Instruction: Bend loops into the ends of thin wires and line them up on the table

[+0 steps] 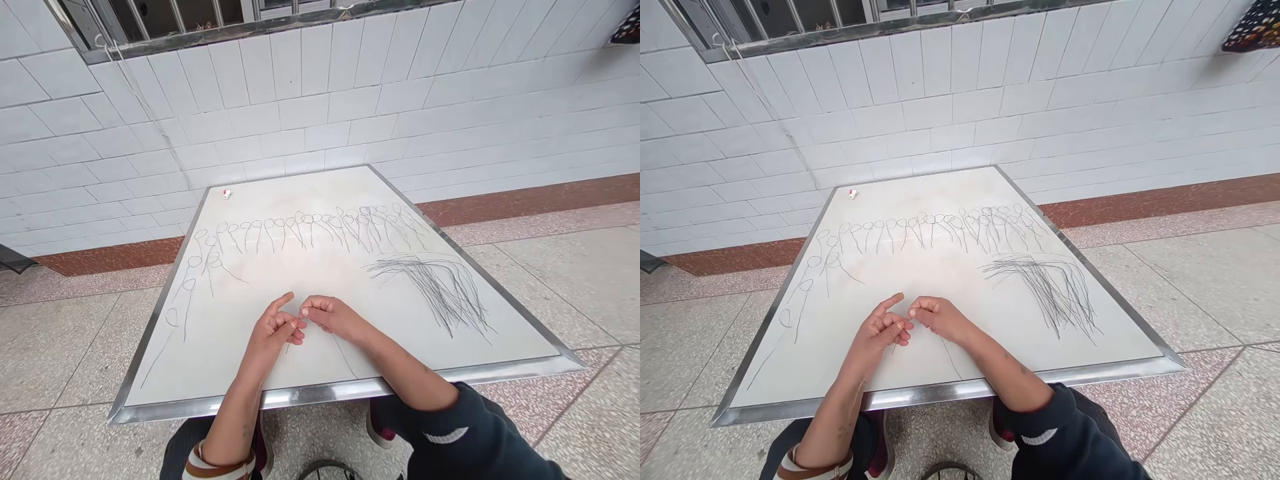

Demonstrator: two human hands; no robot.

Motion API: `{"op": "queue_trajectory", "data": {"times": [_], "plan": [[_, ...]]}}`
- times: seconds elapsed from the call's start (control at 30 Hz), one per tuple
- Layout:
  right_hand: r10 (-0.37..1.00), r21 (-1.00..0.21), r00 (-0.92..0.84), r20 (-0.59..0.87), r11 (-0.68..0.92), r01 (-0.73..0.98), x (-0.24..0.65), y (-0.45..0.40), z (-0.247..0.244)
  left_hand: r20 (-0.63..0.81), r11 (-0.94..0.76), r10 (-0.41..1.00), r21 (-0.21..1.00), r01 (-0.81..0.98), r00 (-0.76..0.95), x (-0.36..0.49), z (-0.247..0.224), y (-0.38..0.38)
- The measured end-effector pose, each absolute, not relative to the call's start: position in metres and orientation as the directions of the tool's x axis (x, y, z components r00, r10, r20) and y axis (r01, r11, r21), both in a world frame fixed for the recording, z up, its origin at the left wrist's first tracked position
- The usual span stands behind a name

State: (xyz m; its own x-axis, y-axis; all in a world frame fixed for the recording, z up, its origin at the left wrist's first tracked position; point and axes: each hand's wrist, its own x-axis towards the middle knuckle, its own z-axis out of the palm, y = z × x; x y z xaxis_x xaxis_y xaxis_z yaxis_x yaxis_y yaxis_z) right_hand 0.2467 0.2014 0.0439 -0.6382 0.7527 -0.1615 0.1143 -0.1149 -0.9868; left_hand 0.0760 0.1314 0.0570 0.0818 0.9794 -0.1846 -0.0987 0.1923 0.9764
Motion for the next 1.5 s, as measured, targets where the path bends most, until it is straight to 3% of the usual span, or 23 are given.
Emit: {"op": "queue_trajectory", "data": {"times": [0.17, 0.57, 0.77, 0.87, 1.07, 1.27, 1.5], "plan": [[0.753, -0.986, -0.642, -0.146, -0.059, 0.155, 0.249, 0.2, 0.046, -0.225, 0.244, 0.963, 0.962, -0.124, 0.151, 0.075, 0.054, 0.131], [0.83, -0.987, -0.536, -0.155, -0.104, 0.124, 0.257, 0.206, 0.043, -0.21, 0.219, 0.961, 0.975, -0.031, 0.181, 0.066, 0.059, 0.126], [0.841, -0.98, -0.505, -0.193, -0.134, 0.15, 0.258, 0.209, 0.044, -0.176, 0.159, 0.98, 0.972, 0.174, 0.09, 0.051, 0.058, 0.13], [0.807, -0.979, -0.569, -0.156, -0.048, 0.2, 0.249, 0.202, 0.042, -0.136, 0.117, 0.988, 0.968, 0.222, 0.073, 0.062, 0.055, 0.131], [0.753, -0.962, -0.658, -0.026, 0.159, 0.22, 0.243, 0.191, 0.04, -0.146, 0.145, 0.989, 0.982, 0.124, 0.003, 0.077, 0.05, 0.132], [0.756, -0.839, -0.638, 0.144, 0.435, 0.326, 0.242, 0.19, 0.034, -0.129, 0.126, 0.992, 0.985, 0.122, 0.015, 0.075, 0.05, 0.131], [0.675, -0.743, -0.689, 0.265, 0.599, 0.3, 0.245, 0.192, 0.026, -0.112, 0.105, 0.993, 0.979, 0.174, 0.03, 0.076, 0.05, 0.13]]}}
